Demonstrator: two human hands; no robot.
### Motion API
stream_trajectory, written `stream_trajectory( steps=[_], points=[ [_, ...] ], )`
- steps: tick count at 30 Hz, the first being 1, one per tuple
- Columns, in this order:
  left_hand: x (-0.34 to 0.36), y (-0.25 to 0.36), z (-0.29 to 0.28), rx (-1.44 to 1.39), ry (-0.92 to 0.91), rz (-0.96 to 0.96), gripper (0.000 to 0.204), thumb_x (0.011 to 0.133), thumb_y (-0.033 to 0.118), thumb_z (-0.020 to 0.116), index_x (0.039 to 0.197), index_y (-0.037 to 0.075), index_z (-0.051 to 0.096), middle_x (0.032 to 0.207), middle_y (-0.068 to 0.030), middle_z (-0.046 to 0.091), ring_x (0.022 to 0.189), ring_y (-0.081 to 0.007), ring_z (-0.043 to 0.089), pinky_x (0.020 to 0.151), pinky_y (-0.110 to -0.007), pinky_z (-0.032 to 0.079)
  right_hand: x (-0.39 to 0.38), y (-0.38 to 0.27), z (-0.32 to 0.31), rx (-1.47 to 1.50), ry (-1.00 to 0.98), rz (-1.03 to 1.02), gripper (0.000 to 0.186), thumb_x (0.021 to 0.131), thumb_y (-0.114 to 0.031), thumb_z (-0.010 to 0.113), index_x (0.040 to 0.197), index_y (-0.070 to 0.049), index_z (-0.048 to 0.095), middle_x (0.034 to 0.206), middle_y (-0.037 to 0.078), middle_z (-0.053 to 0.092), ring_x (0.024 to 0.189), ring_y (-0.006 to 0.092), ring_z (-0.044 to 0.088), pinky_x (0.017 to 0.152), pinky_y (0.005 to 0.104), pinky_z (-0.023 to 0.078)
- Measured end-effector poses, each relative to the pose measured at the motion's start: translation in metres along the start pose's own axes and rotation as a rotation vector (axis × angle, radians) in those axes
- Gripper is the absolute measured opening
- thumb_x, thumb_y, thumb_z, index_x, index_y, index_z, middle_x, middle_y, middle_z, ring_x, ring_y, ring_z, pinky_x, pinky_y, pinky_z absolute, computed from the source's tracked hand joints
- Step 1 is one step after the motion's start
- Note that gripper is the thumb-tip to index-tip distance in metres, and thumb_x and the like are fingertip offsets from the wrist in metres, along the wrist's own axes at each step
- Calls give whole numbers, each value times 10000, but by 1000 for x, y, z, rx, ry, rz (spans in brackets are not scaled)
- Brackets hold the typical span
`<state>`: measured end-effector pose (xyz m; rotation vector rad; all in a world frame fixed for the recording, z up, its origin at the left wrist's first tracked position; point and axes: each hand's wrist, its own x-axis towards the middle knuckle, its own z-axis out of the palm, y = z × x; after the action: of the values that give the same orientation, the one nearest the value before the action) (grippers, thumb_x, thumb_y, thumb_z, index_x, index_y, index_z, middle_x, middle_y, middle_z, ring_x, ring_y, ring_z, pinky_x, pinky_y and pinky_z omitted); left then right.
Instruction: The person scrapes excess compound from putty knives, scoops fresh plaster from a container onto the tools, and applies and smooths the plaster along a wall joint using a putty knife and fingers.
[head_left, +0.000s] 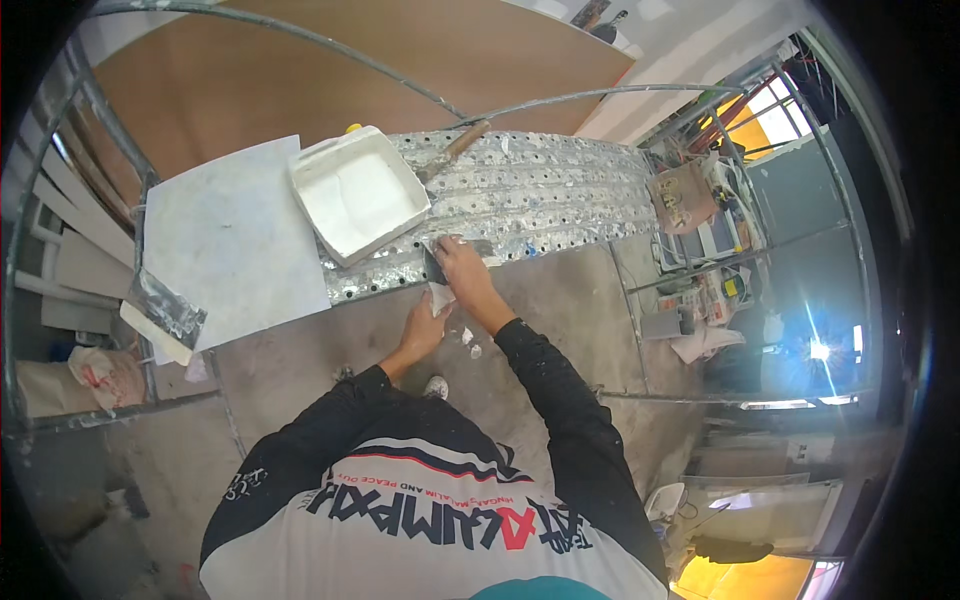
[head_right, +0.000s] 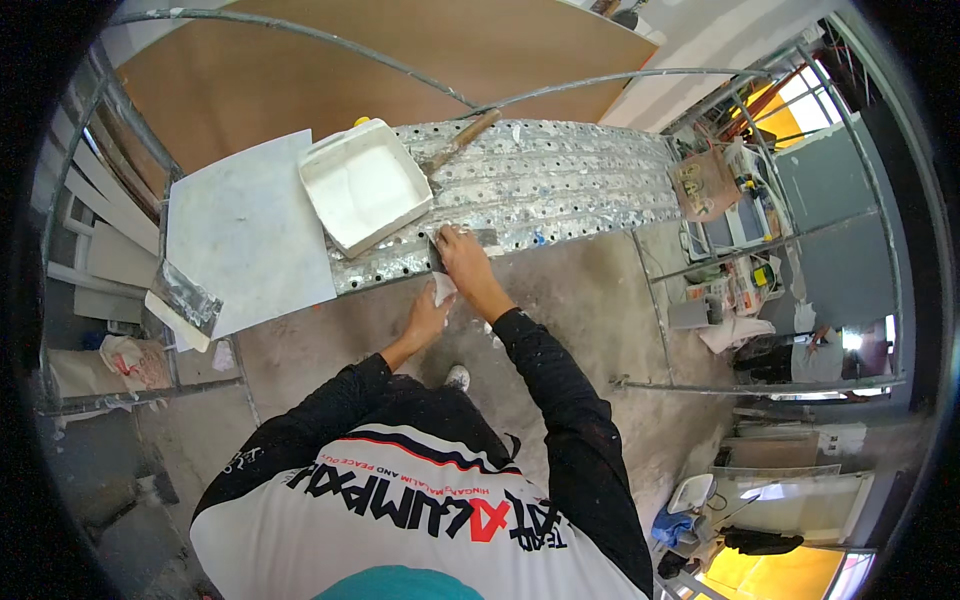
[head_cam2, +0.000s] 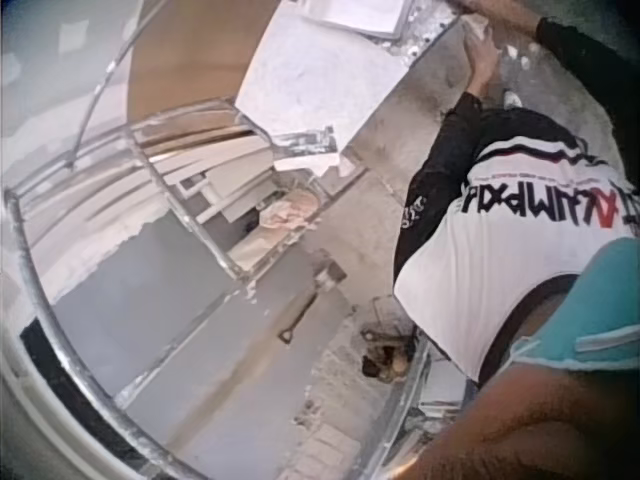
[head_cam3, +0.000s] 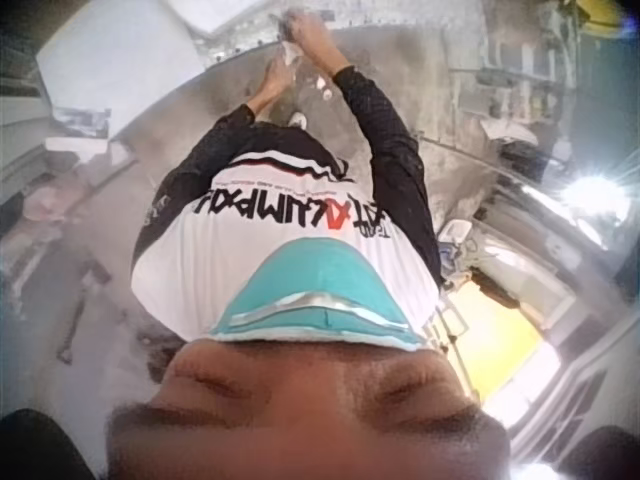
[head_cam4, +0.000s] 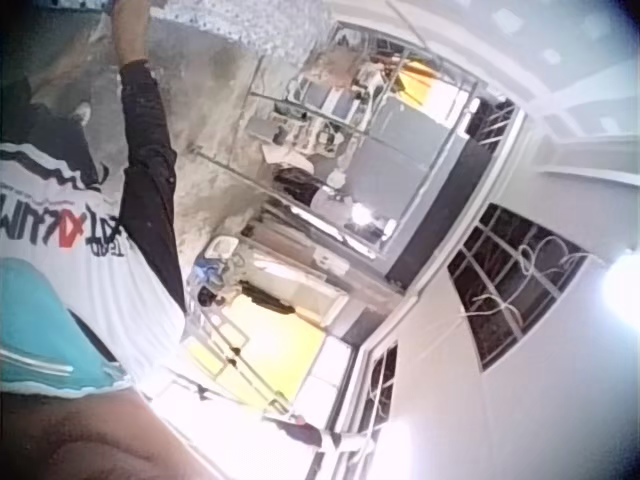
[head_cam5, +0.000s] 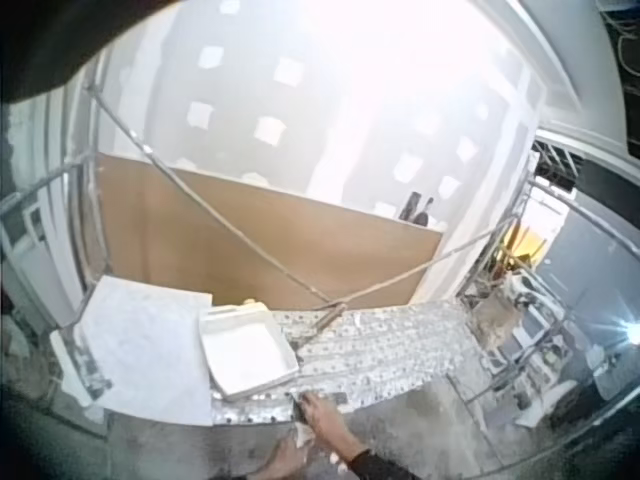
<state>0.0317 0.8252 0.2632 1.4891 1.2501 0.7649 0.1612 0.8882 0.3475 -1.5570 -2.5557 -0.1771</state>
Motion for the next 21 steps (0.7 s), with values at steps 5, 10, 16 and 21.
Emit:
stream_trajectory(
  steps=[5, 10, 16, 21],
  points=[
    [4, -12, -6, 21, -6, 7, 484, 935, 231, 630, 1235, -120, 483, 1047, -334, 652, 1006, -477, 642, 841, -510, 499, -25, -40, 10, -45, -44, 20, 315, 793, -125, 603, 1090, -25, 643, 1141, 156, 574, 1078, 336, 589, 883, 461, 455],
    [-3, 24, -23, -111, -199, -173, 481, 926, 276, 648, 1181, -106, 506, 960, -339, 658, 953, -460, 665, 799, -493, 514, -5, -15, 23, -15, 52, 76, 256, 792, -83, 581, 1023, 3, 650, 1149, 187, 588, 1050, 358, 604, 893, 475, 459],
    [-5, -36, -20, 2, 33, 130, 611, 947, 338, 623, 1319, -119, 463, 1126, -347, 624, 1093, -459, 616, 901, -475, 486, 12, 21, -52, 115, 550, 314, 255, 771, 16, 614, 1021, -3, 660, 1036, 180, 636, 923, 351, 630, 789, 441, 496],
    [-30, 17, -70, -2, -180, 13, 533, 963, 309, 604, 1317, -79, 515, 1279, -327, 553, 1177, -460, 553, 953, -456, 463, -51, 51, -115, 866, 853, 957, 309, 900, -147, 709, 1146, 17, 619, 1106, 132, 656, 969, 226, 661, 798, 367, 538]
  ],
)
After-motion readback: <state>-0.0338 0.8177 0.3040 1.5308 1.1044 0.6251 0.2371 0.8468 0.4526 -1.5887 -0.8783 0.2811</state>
